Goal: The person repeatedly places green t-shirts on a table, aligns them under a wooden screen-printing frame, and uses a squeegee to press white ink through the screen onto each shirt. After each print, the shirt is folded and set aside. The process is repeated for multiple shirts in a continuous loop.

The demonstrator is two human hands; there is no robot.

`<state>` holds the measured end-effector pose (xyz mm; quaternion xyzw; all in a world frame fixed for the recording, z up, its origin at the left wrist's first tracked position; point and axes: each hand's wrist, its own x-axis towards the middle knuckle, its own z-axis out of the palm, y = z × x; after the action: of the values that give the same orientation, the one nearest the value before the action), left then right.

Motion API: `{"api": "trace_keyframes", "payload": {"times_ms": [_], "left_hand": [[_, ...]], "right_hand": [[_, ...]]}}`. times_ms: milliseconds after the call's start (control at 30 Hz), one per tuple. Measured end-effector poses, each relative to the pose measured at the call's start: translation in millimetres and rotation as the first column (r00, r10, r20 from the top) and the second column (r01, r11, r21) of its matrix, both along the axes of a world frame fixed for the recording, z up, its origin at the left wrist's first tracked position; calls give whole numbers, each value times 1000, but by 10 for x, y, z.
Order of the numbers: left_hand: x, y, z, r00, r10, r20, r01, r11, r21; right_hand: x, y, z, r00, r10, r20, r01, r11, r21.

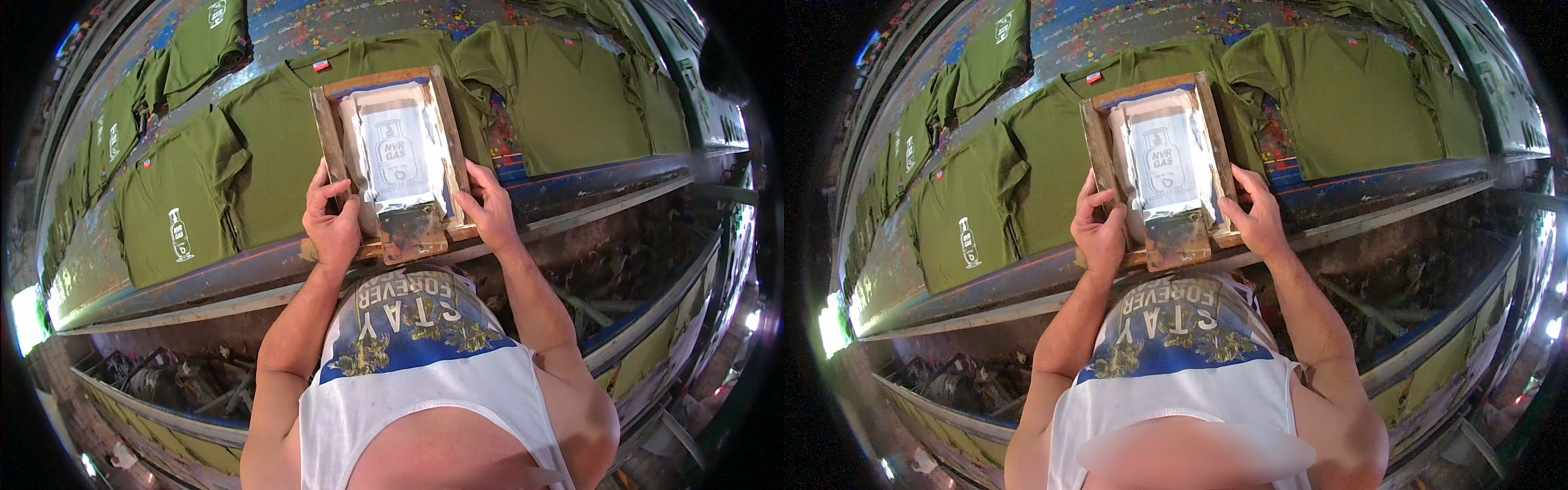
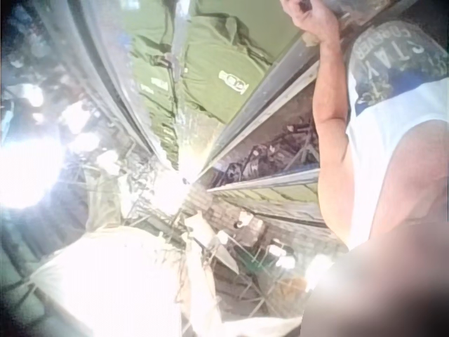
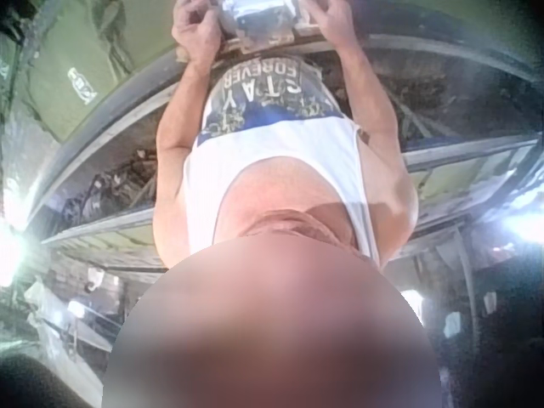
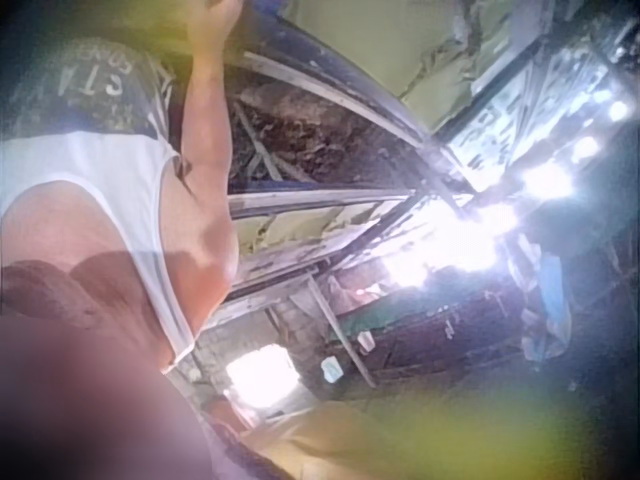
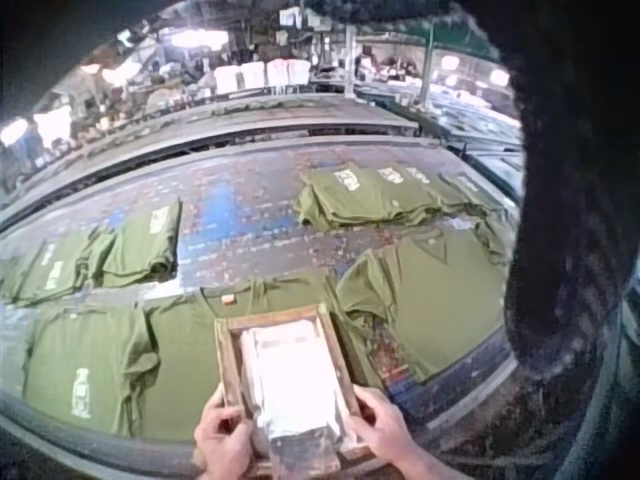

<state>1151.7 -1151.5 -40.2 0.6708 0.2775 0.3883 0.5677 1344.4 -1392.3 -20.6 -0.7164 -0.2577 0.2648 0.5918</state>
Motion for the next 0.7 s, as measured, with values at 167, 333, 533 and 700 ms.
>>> {"api": "trace_keyframes", "payload": {"times_ms": [167,333,533,700], "left_hand": [[-3,-22,-3,1000,20,0,-20,1000,1],[-9,-14,-29,998,49,-48,-46,997,66],[4,-26,-9,994,80,-71,-74,993,91],[7,-31,21,996,63,-56,-62,998,28]], "right_hand": [[16,-8,-3,1000,14,21,-13,1000,-23],[28,-14,-63,1000,9,9,-9,1000,0],[39,-24,-74,1000,12,-5,-12,1000,1],[38,0,-56,1000,7,-5,-7,1000,-24]]}}
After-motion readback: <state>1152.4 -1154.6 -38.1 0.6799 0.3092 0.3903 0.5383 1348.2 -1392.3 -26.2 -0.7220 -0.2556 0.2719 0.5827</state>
